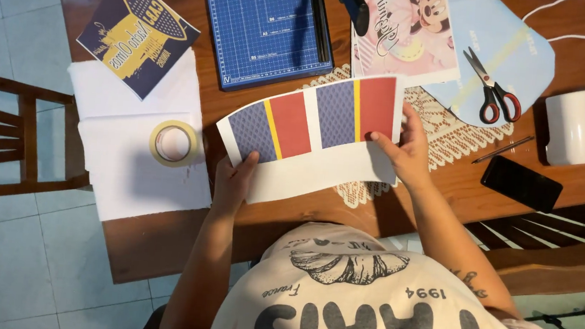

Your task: The person uses scissors to cut a printed sheet featuring cartoon characters into a rounded shape. They then sort through a stack of patterned papers and use a paper trimmer to cut a sheet with a striped design into smaller pieces.

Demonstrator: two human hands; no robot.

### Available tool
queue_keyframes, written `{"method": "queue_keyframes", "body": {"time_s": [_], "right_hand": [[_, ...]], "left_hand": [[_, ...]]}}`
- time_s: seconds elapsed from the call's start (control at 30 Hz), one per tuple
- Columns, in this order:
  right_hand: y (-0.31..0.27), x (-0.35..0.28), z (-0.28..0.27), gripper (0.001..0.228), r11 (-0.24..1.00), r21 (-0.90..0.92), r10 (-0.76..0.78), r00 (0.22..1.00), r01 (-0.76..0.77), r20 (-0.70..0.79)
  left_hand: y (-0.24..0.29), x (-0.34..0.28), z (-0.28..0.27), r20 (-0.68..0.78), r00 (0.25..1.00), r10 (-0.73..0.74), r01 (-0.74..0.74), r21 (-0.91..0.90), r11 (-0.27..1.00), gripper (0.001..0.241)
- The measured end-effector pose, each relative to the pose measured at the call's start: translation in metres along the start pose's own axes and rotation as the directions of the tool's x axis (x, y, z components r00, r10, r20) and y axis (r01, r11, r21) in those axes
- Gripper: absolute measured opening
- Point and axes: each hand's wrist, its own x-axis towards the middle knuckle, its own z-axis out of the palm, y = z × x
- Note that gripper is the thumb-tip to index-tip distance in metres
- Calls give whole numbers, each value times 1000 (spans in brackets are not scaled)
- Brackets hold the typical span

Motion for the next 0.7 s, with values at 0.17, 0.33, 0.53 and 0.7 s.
{"method": "queue_keyframes", "body": {"time_s": [0.17,0.33,0.53,0.7], "right_hand": [[-10,-7,0,75,960,-122,-260,965,253,-44],[-11,-9,-10,63,910,-247,-351,936,333,-32],[43,-6,-39,56,804,-390,-508,859,450,-57],[-14,-15,-19,38,833,-328,-498,862,446,-92]], "left_hand": [[-21,1,-10,56,994,96,-99,45,994,28],[3,-7,-12,76,990,118,-120,16,993,23],[3,-7,-15,75,987,143,-141,-29,990,21],[59,-17,-3,102,966,240,-234,-64,970,22]]}}
